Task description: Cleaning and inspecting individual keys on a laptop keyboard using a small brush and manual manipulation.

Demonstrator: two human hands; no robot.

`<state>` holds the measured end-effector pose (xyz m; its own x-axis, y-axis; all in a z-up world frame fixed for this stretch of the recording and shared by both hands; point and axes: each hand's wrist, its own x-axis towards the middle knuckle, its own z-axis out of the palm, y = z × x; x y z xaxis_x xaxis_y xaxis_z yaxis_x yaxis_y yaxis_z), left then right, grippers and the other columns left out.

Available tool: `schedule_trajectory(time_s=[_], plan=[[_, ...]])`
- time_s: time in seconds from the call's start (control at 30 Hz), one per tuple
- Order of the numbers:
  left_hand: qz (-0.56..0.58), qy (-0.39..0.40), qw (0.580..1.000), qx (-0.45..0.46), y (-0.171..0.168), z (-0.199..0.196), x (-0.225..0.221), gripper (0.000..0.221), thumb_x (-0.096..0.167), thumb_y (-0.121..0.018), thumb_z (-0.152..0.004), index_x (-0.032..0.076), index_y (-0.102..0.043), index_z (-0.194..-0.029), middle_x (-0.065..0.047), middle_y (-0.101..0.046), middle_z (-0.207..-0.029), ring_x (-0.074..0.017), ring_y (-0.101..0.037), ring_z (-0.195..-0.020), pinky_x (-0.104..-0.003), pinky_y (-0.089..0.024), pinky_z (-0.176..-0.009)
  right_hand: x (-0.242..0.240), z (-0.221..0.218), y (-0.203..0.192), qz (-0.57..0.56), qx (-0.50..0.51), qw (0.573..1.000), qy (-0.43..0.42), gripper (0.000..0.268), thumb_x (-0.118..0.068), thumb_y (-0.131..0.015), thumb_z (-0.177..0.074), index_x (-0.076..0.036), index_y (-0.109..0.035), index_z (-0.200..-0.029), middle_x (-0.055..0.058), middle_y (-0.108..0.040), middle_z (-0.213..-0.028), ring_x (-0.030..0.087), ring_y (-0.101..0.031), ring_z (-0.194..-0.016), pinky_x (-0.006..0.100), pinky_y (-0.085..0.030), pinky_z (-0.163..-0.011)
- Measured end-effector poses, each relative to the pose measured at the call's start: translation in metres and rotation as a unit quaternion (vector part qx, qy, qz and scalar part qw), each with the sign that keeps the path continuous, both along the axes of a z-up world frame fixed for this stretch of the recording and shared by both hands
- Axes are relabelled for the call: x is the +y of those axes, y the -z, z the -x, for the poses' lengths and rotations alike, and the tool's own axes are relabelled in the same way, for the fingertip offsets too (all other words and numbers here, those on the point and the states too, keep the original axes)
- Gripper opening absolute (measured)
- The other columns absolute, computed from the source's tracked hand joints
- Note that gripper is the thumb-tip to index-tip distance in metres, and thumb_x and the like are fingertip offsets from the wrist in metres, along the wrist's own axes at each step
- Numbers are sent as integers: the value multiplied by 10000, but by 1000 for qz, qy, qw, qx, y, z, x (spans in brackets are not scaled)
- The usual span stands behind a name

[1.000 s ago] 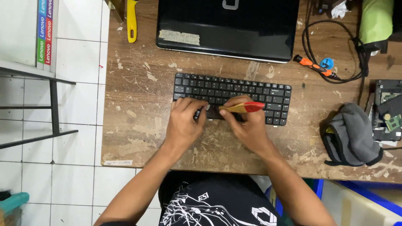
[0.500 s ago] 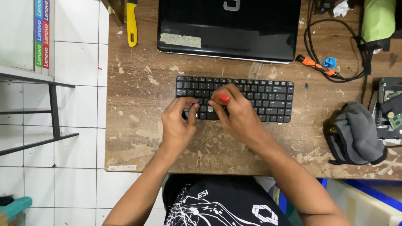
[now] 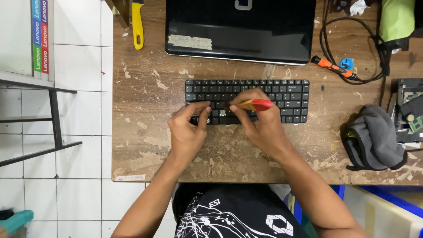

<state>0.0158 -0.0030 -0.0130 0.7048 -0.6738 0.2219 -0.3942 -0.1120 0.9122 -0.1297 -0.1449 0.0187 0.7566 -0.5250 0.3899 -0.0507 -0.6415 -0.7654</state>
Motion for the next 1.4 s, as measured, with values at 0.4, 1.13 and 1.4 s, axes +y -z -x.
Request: schedule_trajectory(time_s=[0.4, 1.13, 1.4], plan=[[17, 102, 935, 339, -20, 50, 5, 335, -75, -584, -1048, -78, -744, -1342, -313, -799, -1220, -325, -764, -1158, -462, -664, -939, 34, 46, 10, -76, -62, 994, 52, 152, 38, -729, -1025, -25, -633, -1125, 121, -663, -1044, 310, -763, -995, 370, -618, -890], [-13, 141, 909, 392, -1, 65, 7, 772, -167, -545, -965, 4, -319, -1684, -353, -755, -1211, -351, -786, -1101, -456, -687, -993, 31, 64, 4, -20, -57, 998, 28, 159, 21, -828, -933, -74, -737, -1023, 127, -762, -994, 330, -808, -882, 394, -639, -808], [-26, 154, 913, 377, 8, 67, 9, 706, -151, -568, -984, 0, -386, -1649, -346, -770, -1193, -349, -812, -1050, -405, -707, -894, 33, 71, 3, -34, -39, 999, 16, 155, 19, -826, -936, -79, -743, -1022, 132, -760, -996, 349, -807, -889, 415, -645, -807]])
